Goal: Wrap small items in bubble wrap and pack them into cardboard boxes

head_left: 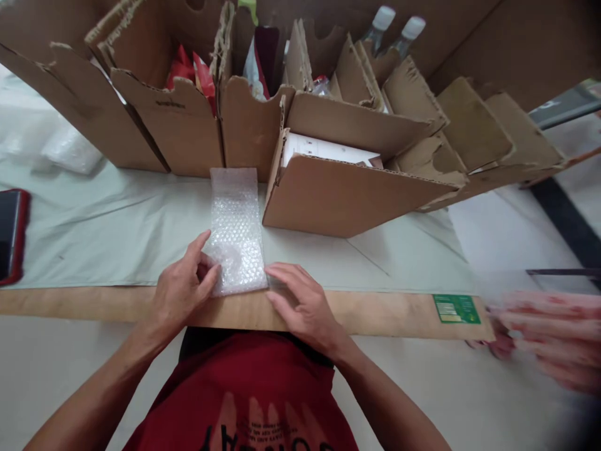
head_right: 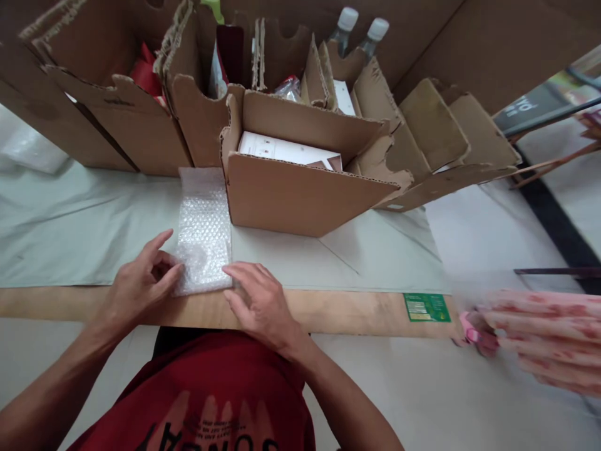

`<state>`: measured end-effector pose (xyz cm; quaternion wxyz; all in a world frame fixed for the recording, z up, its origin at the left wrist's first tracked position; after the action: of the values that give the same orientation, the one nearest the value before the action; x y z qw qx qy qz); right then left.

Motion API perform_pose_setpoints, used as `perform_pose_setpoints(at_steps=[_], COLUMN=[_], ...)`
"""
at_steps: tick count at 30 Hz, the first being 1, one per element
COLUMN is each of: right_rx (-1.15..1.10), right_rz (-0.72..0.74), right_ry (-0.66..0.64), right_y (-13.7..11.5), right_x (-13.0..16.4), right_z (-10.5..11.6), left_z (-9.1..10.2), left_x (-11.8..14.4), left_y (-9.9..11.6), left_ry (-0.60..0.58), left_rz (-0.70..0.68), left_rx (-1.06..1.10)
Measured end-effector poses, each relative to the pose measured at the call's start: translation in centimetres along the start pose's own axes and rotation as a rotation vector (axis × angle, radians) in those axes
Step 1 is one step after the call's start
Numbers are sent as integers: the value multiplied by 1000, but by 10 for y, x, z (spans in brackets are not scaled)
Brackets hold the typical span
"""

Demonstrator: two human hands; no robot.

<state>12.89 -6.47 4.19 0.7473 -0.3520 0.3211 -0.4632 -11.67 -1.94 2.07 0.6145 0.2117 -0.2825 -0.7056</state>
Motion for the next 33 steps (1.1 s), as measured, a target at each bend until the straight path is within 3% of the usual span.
perform_pose_setpoints(at_steps=[2,5,8,12,15,17,20,23,26,30,33], right_rx=[306,537,533,343,249,276,409,504,496,316,289], right_rz=[136,260,314,248,132,94,174,283,279,154,116], right_ry=[-85,-147,-130,-172,-159,-67,60,-50,-170,-195,-123], right_y=[0,5,8,4,2,2,1,3,6,6,4], right_x=[-4,-12,-17,-19,-23,-24,-20,-18,-23,-28,-27], right_z=[-5,-17,-22,-21,-18,-16,-14,-17,-20,-16,-11], left_z=[-3,-4,5,16,14,8,-1,-5,-1,9,10], left_x=[2,5,14,33,36,32,22,20,27,35,28], left_y=[-3,-4,3,15,17,14,8,5,7,14,12], left_ry=[33,126,220,56,53,94,141,204,205,88,66], left_rz=[-46,-147,-343,-578,-550,-490,-464,-430,-456,-551,-518], left_rx=[-47,-142,-215,-165,-145,-170,-251,-294,-272,-181,-144])
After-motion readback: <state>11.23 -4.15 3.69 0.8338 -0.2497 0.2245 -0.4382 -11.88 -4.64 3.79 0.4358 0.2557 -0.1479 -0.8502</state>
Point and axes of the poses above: each hand's wrist, its own x-axis away from the middle knuckle, its own z-axis out of the back of the hand, y = z × x, the point moved 2 cm from there along -x, towards the middle knuckle, and after that the axes turned 6 degrees about -y, right-handed, at the moved point
